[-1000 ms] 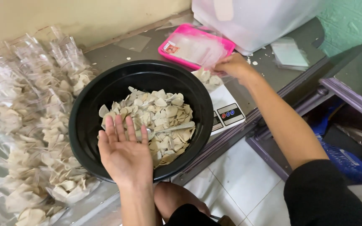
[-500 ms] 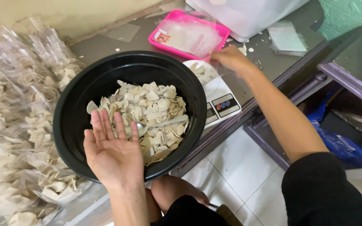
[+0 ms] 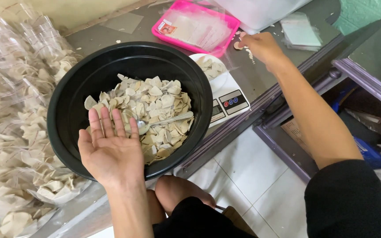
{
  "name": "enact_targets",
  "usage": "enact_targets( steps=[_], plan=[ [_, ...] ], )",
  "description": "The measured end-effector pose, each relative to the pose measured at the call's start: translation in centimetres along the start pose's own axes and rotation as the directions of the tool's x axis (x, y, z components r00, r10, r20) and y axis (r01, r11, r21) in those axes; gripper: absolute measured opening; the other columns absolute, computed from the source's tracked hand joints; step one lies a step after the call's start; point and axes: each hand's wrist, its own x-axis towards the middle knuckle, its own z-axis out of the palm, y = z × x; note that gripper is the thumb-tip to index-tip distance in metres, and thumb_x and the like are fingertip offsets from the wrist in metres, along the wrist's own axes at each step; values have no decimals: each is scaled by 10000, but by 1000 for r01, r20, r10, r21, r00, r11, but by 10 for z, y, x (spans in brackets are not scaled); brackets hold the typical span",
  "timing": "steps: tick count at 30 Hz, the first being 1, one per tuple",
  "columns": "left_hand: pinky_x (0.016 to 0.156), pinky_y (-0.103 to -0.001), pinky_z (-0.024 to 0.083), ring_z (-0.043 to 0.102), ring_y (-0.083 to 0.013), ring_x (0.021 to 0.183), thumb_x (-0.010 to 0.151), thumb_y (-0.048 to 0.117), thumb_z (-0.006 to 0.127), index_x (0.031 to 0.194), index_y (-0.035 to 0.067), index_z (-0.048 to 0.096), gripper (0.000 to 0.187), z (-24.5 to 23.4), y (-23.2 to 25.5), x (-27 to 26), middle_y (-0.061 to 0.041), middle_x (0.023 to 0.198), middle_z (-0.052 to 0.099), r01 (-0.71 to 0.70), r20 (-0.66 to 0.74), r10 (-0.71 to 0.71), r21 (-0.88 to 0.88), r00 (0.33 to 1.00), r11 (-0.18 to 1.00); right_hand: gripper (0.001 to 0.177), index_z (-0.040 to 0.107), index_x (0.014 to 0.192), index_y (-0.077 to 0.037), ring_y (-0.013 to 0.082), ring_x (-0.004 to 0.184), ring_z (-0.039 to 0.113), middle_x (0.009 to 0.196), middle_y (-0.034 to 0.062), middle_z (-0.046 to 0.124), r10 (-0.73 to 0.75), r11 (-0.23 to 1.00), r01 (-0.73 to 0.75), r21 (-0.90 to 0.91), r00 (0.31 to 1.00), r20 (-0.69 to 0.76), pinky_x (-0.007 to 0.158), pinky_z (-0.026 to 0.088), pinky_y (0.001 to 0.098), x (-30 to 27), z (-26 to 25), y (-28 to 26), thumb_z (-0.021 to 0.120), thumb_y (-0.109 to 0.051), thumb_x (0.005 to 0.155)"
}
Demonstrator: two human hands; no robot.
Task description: Filling small plastic bags with chips from a large bowl and weighing them on a digital scale.
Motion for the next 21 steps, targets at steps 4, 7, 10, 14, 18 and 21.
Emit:
enact_targets(
  steps=[4,7,10,14,18,21],
  plan=[
    [1156,-424,421,577,-193,1374,907,383,458,1366,177,609,526,-1,0,2,-23,1433,626,-4,-2,4,-15,1000,1000,282,747,1056,-185,259,1455,434,1574,7,497,67,997,-68,-22,997,-31,1200,285,457,0,-3,6,585,-378,930],
    [1158,-432,424,569,-208,1393,911,379,455,1367,171,608,524,-2,0,1,-35,1445,620,-7,-2,7,-29,1000,1000,241,743,1055,-189,259,1459,431,1571,-4,506,55,998,-55,-24,998,-26,1210,280,465,3,-4,11,597,-340,938],
    [1156,-435,425,568,-210,1399,914,377,453,1370,170,604,524,-2,0,1,-39,1452,618,-6,-1,6,-36,1000,999,280,743,1078,-207,288,1459,422,1561,69,502,51,998,-52,-46,998,-22,1197,294,486,7,-5,19,588,-416,976],
    [1152,-425,424,567,-204,1405,904,383,458,1372,176,604,532,-2,0,1,-33,1447,623,-5,-8,4,-38,1000,999,270,736,1143,-181,256,1432,459,1531,50,534,44,998,-45,-46,999,-24,1187,325,465,14,-5,26,633,-342,952],
    [1139,-420,430,565,-204,1416,906,385,453,1365,178,608,527,-2,0,2,-30,1460,625,-7,-11,7,-39,1000,999,222,758,1041,-199,242,1396,492,1464,39,600,-31,998,30,-60,999,-25,1160,346,458,12,-6,23,583,-325,985],
    [1141,-418,429,564,-209,1420,914,380,450,1369,175,604,523,-1,0,1,-33,1452,626,-7,-19,6,-49,1000,999,260,742,1128,-185,244,1392,503,1455,47,605,-46,996,45,-79,999,-10,1169,350,464,3,-4,11,633,-360,970]
  ],
)
